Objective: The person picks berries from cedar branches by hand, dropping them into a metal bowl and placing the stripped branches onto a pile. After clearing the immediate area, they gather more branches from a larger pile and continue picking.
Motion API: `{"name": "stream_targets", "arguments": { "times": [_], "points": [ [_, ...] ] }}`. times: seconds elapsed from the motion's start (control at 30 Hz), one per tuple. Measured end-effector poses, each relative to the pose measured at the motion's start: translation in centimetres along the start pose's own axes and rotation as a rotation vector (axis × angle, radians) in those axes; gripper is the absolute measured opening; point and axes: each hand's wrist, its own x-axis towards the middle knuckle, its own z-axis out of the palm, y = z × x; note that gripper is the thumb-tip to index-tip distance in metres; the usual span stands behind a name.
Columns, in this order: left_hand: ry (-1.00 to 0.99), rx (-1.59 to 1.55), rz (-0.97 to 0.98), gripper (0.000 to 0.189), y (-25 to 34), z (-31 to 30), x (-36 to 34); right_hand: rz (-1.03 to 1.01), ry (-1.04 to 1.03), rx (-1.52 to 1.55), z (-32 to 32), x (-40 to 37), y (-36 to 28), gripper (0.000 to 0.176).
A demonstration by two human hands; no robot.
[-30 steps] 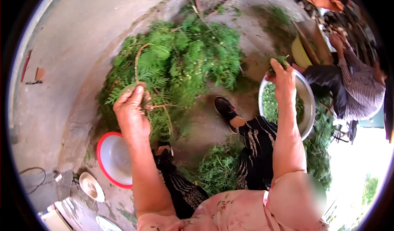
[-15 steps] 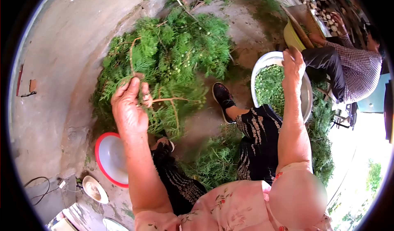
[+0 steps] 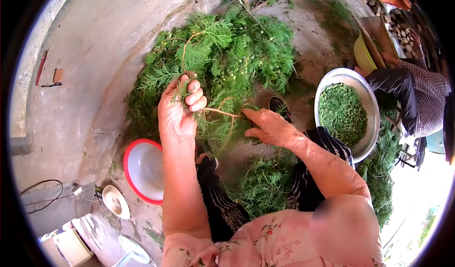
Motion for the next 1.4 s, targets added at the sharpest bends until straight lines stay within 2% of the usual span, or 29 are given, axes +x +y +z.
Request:
{"name": "stream_targets", "arguments": {
  "times": [0.07, 0.1, 0.13, 0.2, 0.23, 0.33, 0.37, 0.4, 0.47, 0.5, 0.53, 0.6, 0.67, 0.73, 0.83, 0.93, 0.97, 1.1, 1.23, 1.33, 1.37, 1.4],
  "points": [
    [0.097, -0.069, -0.012, 0.016, 0.2, 0.3, -0.3, -0.026, 0.065, 0.050, 2.0, 0.4, 0.6, 0.047],
    [0.086, -0.060, 0.020, 0.018, 0.3, -0.2, -0.2, -0.095, 0.214, 0.025, 3.0, 0.4, 0.7, 0.033],
    [0.076, -0.051, 0.052, 0.020, 0.4, -0.8, -0.2, -0.046, 0.206, 0.058, 3.0, 0.6, 0.4, 0.029],
    [0.415, 0.225, 0.272, 0.029, -0.2, 3.9, -0.6, 0.048, 0.193, 0.117, 2.4, 0.9, -0.4, 0.023],
    [0.304, 0.420, 0.360, 0.044, 0.2, 3.0, -0.8, 0.004, 0.277, 0.132, 2.2, 0.9, -0.5, 0.023],
    [0.406, 0.566, 0.420, 0.059, 0.3, 1.8, -1.0, -0.022, 0.429, 0.143, 1.2, 1.4, -0.3, 0.023],
    [0.392, 0.706, 0.382, 0.070, 0.3, 1.7, -1.3, 0.007, 0.464, 0.160, 0.8, 1.6, -0.3, 0.022],
    [0.336, 0.798, 0.334, 0.068, 0.5, 1.8, -1.5, 0.005, 0.485, 0.155, 0.4, 1.8, -0.2, 0.022],
    [0.471, 0.990, 0.186, 0.061, 0.3, 1.7, -2.1, 0.000, 0.533, 0.141, -0.6, 2.1, -0.3, 0.021],
    [0.403, 0.983, 0.106, 0.056, 0.2, 1.3, -2.1, 0.023, 0.579, 0.160, -1.0, 2.2, -0.6, 0.021],
    [0.304, 1.012, 0.100, 0.062, 0.1, 2.8, -2.5, 0.030, 0.595, 0.201, -1.4, 2.4, -0.7, 0.021],
    [0.287, 1.292, 0.090, 0.070, 0.0, 1.6, -2.3, 0.044, 0.627, 0.286, -2.3, 2.8, -0.7, 0.021],
    [0.304, 1.312, 0.099, 0.058, -0.8, 0.9, -2.4, 0.101, 0.610, 0.378, -2.7, 3.0, -0.8, 0.022],
    [0.253, 1.035, 0.005, 0.044, -0.8, 0.8, -2.2, 0.145, 0.606, 0.382, -2.7, 3.1, -1.3, 0.023],
    [0.293, 0.686, -0.004, 0.029, -0.6, 2.6, -2.6, 0.169, 0.585, 0.441, -2.3, 3.1, -2.3, 0.024],
    [0.157, 0.735, 0.164, 0.023, -1.2, 2.7, -2.3, 0.177, 0.562, 0.472, -2.0, 3.3, -2.2, 0.024],
    [0.174, 0.737, 0.232, 0.021, -1.4, 2.7, -2.2, 0.160, 0.566, 0.480, -1.8, 3.5, -1.9, 0.025],
    [0.269, 0.594, 0.260, 0.024, -1.3, 2.7, -2.0, 0.146, 0.565, 0.560, -2.2, 3.3, -2.0, 0.026],
    [0.383, 0.817, 0.445, 0.028, -1.5, 1.8, -1.4, 0.195, 0.569, 0.636, -2.7, 3.1, -2.7, 0.024],
    [0.495, 0.981, 0.670, 0.028, -2.5, 2.3, -1.4, 0.209, 0.599, 0.698, -2.6, 3.3, -2.5, 0.024],
    [0.590, 1.388, 0.927, 0.027, -2.4, 2.8, -1.4, 0.199, 0.617, 0.706, -2.3, 3.5, -2.1, 0.024],
    [0.652, 1.642, 1.180, 0.021, -2.5, 3.5, -1.8, 0.188, 0.635, 0.714, -2.2, 3.7, -2.0, 0.024]
  ]
}}
